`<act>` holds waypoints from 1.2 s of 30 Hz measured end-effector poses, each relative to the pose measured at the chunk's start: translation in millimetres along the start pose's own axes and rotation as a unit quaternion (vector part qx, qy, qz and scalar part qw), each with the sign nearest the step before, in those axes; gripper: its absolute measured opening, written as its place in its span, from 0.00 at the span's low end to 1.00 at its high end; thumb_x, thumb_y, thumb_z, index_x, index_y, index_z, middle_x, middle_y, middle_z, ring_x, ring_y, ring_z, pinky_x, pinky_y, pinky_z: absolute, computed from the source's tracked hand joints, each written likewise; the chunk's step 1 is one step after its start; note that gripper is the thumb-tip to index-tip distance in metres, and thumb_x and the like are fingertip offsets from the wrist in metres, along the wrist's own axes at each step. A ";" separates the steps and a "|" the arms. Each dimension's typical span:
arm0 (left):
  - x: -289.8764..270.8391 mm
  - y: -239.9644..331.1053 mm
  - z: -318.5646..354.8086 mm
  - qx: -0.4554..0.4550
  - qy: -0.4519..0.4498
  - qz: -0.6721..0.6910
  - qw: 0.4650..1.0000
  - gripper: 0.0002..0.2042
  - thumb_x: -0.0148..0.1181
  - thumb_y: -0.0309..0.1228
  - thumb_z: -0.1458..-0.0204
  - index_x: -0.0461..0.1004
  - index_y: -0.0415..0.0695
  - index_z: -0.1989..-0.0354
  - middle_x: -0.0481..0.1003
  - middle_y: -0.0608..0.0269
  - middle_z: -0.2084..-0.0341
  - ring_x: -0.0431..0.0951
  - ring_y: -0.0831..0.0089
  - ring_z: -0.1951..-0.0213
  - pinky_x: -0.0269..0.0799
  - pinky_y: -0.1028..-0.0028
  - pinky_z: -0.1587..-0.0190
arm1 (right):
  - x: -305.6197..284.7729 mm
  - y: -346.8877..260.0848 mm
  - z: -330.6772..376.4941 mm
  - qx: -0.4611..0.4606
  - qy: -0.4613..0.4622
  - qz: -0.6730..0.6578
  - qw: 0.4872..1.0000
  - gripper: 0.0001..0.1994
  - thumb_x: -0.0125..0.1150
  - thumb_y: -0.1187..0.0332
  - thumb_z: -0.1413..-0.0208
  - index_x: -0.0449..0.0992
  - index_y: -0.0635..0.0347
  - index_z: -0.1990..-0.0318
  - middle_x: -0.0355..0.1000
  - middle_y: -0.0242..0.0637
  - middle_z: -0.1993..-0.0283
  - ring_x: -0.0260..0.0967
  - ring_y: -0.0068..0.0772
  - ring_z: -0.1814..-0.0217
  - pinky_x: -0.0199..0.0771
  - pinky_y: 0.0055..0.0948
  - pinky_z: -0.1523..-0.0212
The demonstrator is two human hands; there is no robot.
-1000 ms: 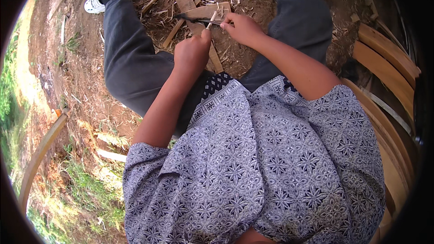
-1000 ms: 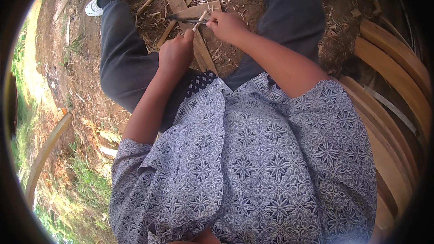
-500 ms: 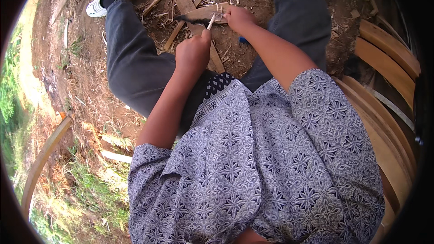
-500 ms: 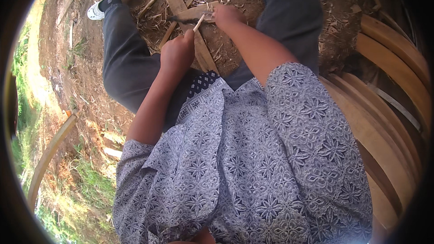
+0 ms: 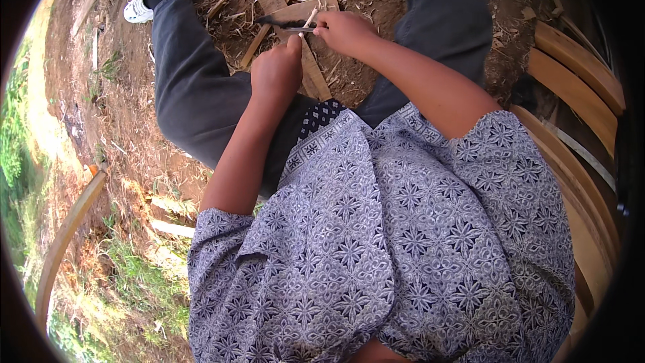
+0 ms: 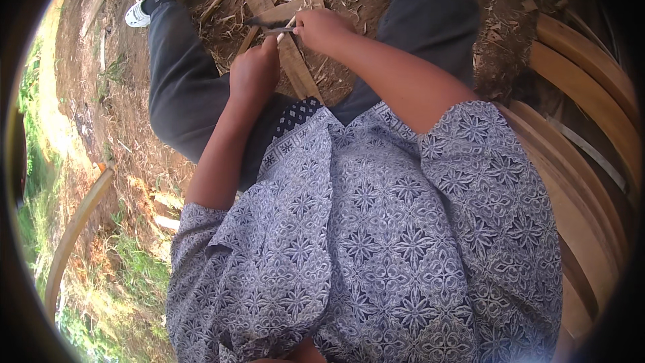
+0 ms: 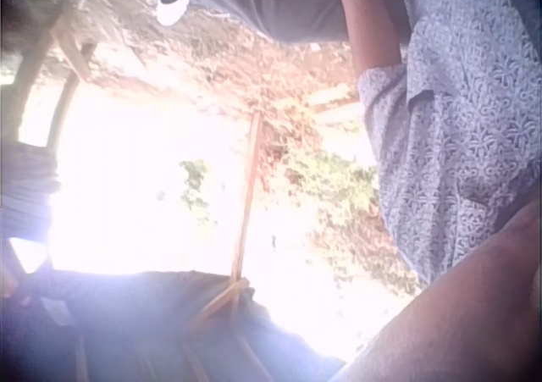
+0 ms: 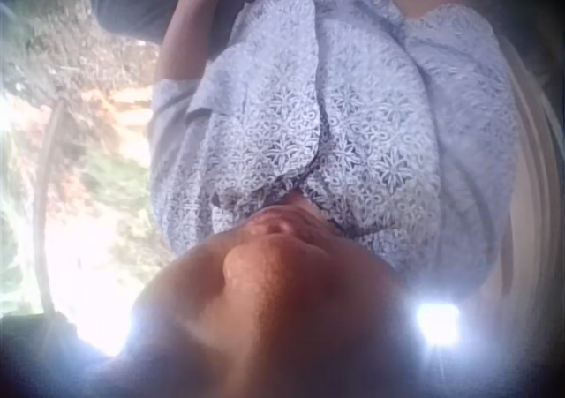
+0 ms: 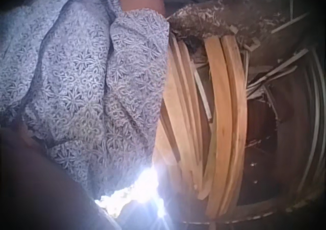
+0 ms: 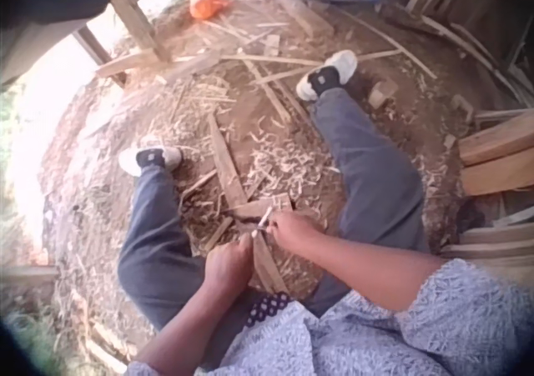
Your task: The person sits on the ground and uses a knife to carve a small piece of wood held in their left hand. They repeatedly shave thin strips from the wood, creating a pile of shavings on the ground.
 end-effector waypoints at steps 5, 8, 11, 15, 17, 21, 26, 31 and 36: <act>2.9 5.0 2.4 0.019 0.018 0.027 0.999 0.02 0.53 0.27 0.44 0.69 0.43 0.65 0.79 0.50 0.76 0.81 0.46 0.73 0.76 0.50 0.71 | 16.4 22.9 -30.7 0.080 0.052 0.063 0.993 0.12 0.60 0.54 0.36 0.80 0.49 0.58 0.80 0.38 0.61 0.79 0.45 0.56 0.76 0.48 0.57; 1.5 5.3 -2.6 0.007 0.013 0.026 1.000 0.03 0.54 0.27 0.44 0.69 0.43 0.65 0.79 0.49 0.76 0.81 0.46 0.73 0.76 0.50 0.71 | 18.7 65.7 -53.0 0.123 0.075 0.053 0.988 0.13 0.59 0.53 0.35 0.80 0.50 0.57 0.81 0.38 0.60 0.79 0.44 0.56 0.76 0.46 0.56; -0.8 3.3 1.6 -0.012 0.002 0.014 1.000 0.03 0.54 0.26 0.45 0.69 0.43 0.64 0.79 0.49 0.76 0.83 0.48 0.74 0.78 0.53 0.72 | 7.2 70.3 -37.0 0.090 0.090 -0.030 0.991 0.13 0.60 0.54 0.36 0.80 0.52 0.58 0.80 0.40 0.61 0.79 0.44 0.57 0.76 0.45 0.57; -4.7 0.9 0.1 -0.014 0.008 0.026 1.000 0.03 0.54 0.27 0.45 0.69 0.43 0.65 0.80 0.49 0.76 0.83 0.48 0.74 0.77 0.53 0.72 | -1.0 38.5 -8.7 -0.027 0.042 -0.045 0.998 0.13 0.61 0.54 0.38 0.80 0.52 0.60 0.79 0.41 0.65 0.78 0.45 0.60 0.75 0.46 0.59; -3.7 1.4 0.9 -0.013 0.004 0.027 1.000 0.03 0.54 0.27 0.45 0.69 0.43 0.65 0.80 0.50 0.76 0.83 0.48 0.73 0.77 0.53 0.72 | -0.7 27.2 1.3 -0.048 0.007 -0.053 0.997 0.13 0.61 0.55 0.37 0.80 0.54 0.59 0.79 0.43 0.64 0.78 0.46 0.60 0.74 0.46 0.59; -3.3 3.8 0.3 0.004 0.004 0.017 1.000 0.02 0.54 0.26 0.45 0.70 0.43 0.65 0.80 0.50 0.75 0.83 0.48 0.73 0.77 0.53 0.72 | 4.0 21.1 -2.5 -0.010 0.008 -0.022 1.000 0.13 0.62 0.54 0.37 0.80 0.53 0.58 0.79 0.43 0.64 0.78 0.48 0.58 0.75 0.47 0.58; -0.9 2.7 0.1 -0.006 0.000 0.007 1.000 0.03 0.54 0.26 0.45 0.70 0.43 0.64 0.80 0.50 0.75 0.83 0.48 0.73 0.77 0.53 0.71 | 3.5 11.8 -18.7 0.017 0.005 0.025 1.000 0.13 0.59 0.54 0.36 0.80 0.49 0.54 0.80 0.43 0.59 0.79 0.47 0.53 0.77 0.49 0.54; -3.8 4.9 2.5 -0.014 0.010 0.027 1.000 0.03 0.54 0.27 0.44 0.71 0.43 0.64 0.80 0.49 0.76 0.82 0.47 0.73 0.77 0.52 0.71 | 16.5 43.8 -54.1 0.119 0.044 0.090 0.988 0.14 0.57 0.54 0.35 0.79 0.47 0.48 0.80 0.41 0.53 0.79 0.46 0.50 0.78 0.50 0.52; -3.8 -7.6 1.8 -0.038 0.039 0.083 0.995 0.06 0.58 0.31 0.42 0.70 0.43 0.66 0.78 0.46 0.78 0.81 0.43 0.73 0.75 0.49 0.70 | 4.4 47.5 -28.2 0.040 0.042 0.008 0.998 0.12 0.58 0.55 0.35 0.81 0.47 0.53 0.81 0.39 0.57 0.80 0.47 0.53 0.78 0.49 0.53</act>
Point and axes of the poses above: each hand's wrist, its own z-axis away from the middle knuckle, its own x-axis out of the palm, y = z × x, the point moved 3 cm from there along -z, towards the middle knuckle
